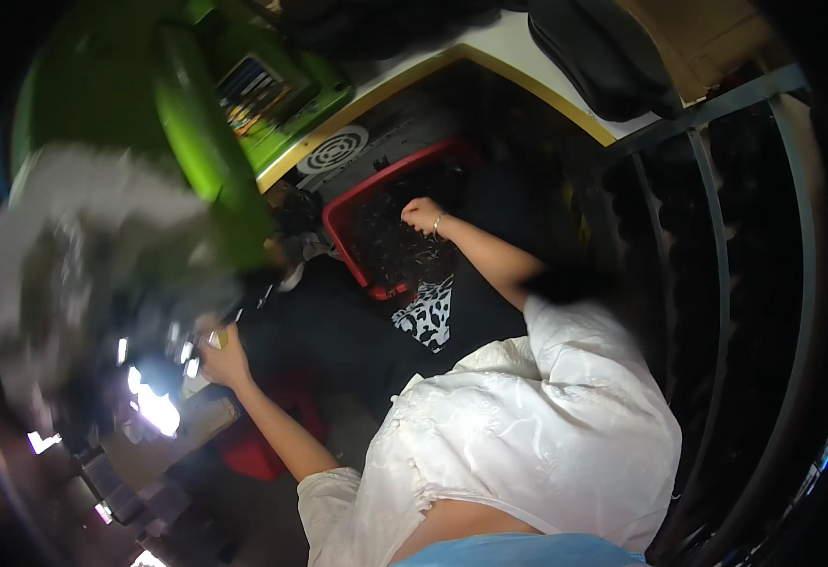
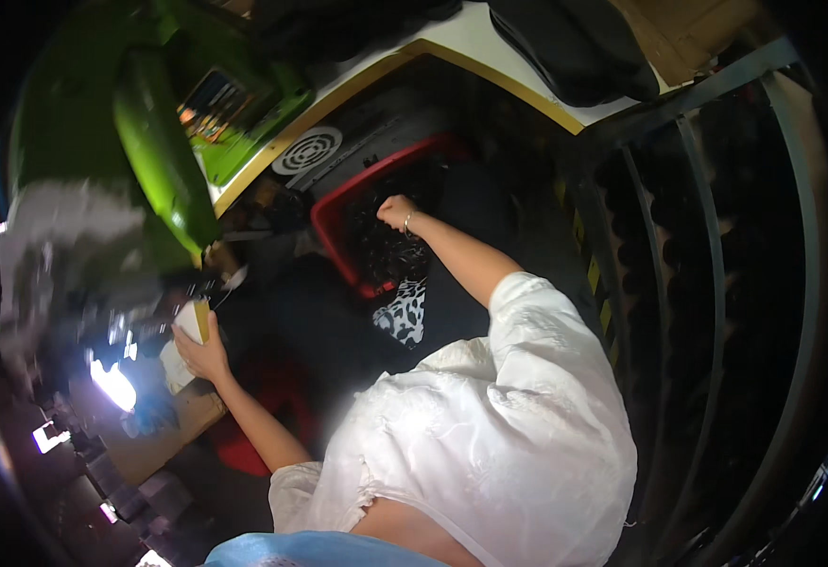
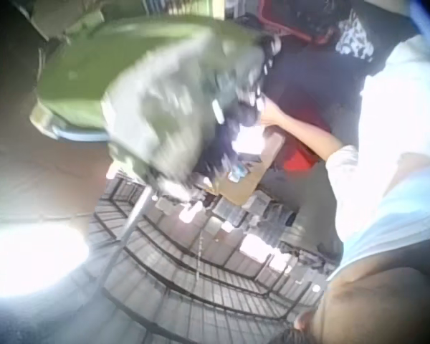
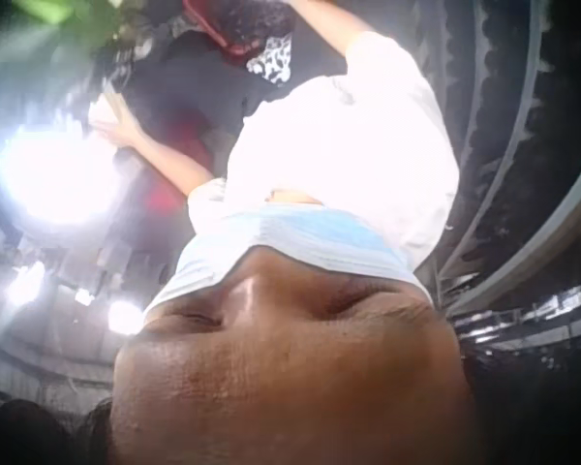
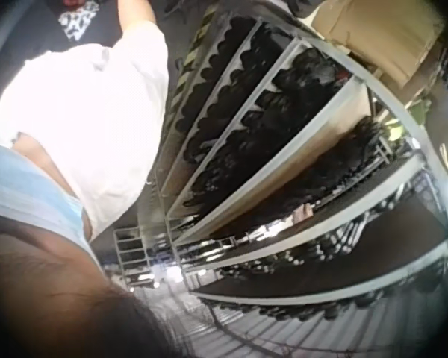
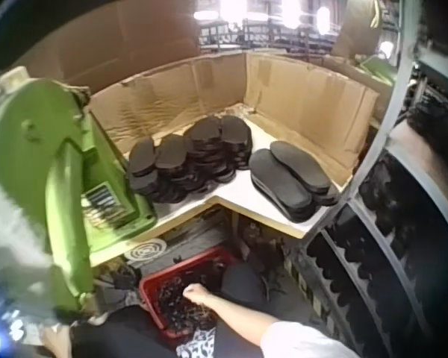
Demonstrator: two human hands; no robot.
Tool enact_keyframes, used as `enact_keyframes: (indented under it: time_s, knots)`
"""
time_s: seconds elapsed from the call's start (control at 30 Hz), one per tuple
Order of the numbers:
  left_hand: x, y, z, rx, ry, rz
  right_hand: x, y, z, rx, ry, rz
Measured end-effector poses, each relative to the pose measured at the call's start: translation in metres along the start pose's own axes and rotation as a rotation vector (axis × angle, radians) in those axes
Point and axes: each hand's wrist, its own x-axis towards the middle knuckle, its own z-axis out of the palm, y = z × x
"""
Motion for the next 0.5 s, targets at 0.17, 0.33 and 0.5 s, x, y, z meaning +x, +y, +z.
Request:
enact_keyframes:
  time_s: [0.17,0.33,0.5]
  knots:
    - [0.026,-0.083,0.049,0.216,0.200,0.331,0.120,0.082,0.020,-0.023,0.408,0.212]
    - [0.003,-0.020,0.019,0.038,0.105,0.232,0.209,0.183,0.021,0.463,0.265,0.465]
    - [0.002,0.025,0.000,0.047,-0.022,0.079,0.240,0.225,0.006,0.709,0.227,0.383]
